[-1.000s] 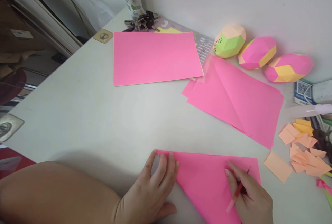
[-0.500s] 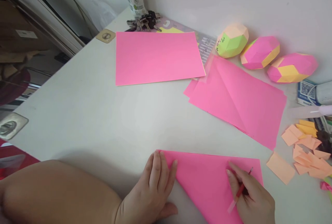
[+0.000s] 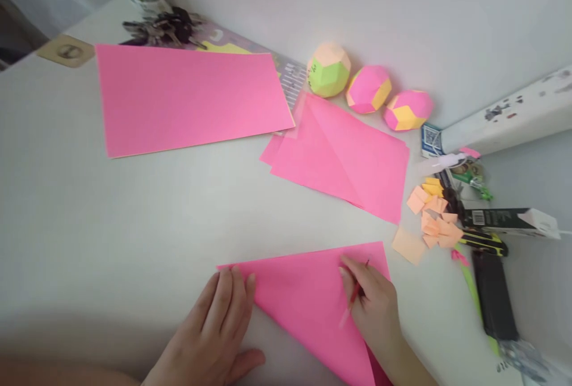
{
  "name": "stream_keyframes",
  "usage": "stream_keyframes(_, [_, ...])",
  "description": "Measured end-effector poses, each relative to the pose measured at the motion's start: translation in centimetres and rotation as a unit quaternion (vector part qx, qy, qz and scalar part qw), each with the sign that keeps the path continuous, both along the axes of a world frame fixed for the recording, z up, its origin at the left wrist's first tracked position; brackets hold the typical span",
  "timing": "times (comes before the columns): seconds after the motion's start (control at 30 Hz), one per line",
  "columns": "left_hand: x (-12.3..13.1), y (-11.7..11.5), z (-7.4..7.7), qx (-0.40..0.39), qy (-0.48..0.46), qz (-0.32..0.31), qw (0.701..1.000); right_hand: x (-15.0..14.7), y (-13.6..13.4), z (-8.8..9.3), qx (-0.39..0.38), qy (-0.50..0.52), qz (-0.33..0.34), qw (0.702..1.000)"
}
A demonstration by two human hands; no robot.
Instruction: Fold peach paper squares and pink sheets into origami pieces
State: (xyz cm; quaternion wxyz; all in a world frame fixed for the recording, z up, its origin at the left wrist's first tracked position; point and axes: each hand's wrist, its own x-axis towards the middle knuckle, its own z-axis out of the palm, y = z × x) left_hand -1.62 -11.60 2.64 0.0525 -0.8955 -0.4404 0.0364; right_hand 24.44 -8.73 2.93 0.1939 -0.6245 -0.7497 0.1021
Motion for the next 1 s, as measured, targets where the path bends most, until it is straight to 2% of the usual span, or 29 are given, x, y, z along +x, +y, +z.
stream_keyframes(0.33, [0.02, 0.09, -0.40, -0.015, -0.028, -0.008, 0.999, -0.28, -0.29, -0.30, 0.026, 0.009, 0.015, 1.000])
stream_keyframes(1.0, [-0.06, -0.23, -0.94, -0.038, -0.053, 0.000, 0.998, -0.77, 0.04, 0.33, 0.025, -0.011, 0.026, 0.999])
